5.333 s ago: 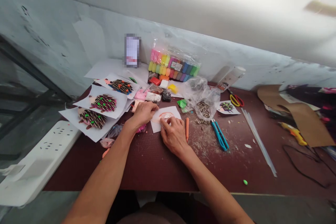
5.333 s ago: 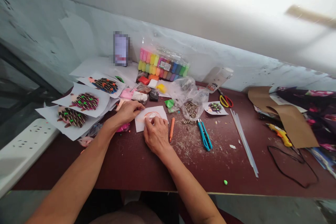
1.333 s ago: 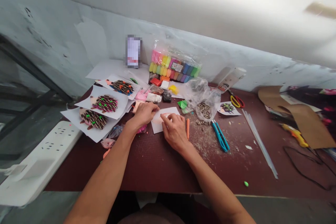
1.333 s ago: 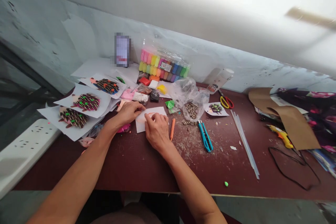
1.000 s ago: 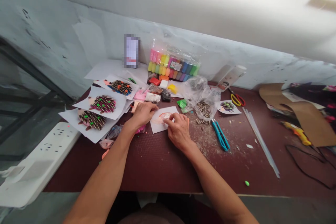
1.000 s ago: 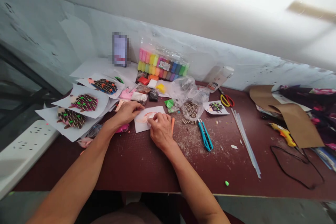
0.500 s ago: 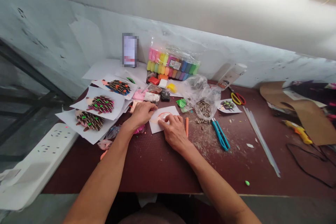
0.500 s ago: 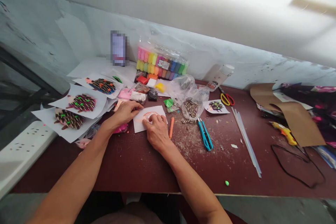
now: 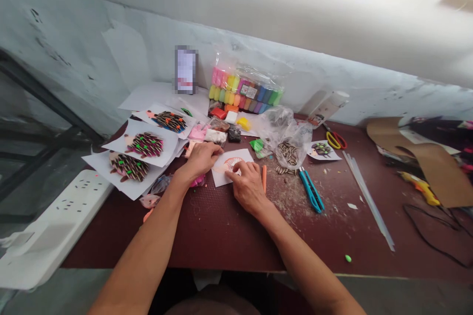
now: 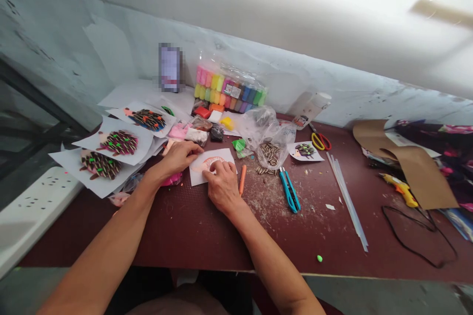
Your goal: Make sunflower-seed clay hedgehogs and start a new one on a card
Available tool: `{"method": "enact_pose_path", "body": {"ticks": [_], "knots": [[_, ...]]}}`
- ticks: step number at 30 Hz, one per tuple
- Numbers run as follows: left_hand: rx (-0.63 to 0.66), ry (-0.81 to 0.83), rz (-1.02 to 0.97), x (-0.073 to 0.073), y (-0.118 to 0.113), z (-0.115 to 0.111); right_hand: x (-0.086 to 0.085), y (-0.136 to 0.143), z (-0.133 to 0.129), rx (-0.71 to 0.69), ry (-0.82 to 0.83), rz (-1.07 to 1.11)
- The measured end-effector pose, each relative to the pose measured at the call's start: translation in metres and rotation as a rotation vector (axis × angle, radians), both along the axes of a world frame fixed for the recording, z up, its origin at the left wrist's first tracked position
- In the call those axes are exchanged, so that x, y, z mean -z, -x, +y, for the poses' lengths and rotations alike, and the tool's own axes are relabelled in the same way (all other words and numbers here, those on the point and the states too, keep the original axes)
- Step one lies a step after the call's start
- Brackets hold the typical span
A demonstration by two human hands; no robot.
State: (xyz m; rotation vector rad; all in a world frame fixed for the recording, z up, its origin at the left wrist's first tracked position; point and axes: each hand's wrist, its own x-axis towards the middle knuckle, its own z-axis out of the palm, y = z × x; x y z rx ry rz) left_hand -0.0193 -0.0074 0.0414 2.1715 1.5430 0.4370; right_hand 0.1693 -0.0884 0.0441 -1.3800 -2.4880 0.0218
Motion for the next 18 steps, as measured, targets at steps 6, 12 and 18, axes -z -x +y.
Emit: {"method": "enact_pose_path", "body": {"ticks": [6, 12, 18], "knots": [[0.007, -0.017, -0.019, 0.002, 0.001, 0.0, 0.005, 0.001, 0.0, -0.081, 0.024, -0.032], [0.002, -0.02, -0.002, 0.003, 0.0, 0.0, 0.006, 0.001, 0.0, -0.054, 0.021, -0.004], [0.001, -0.028, -0.023, 0.002, 0.0, 0.0, 0.005, -0.009, 0.008, 0.149, -0.029, 0.218]]}}
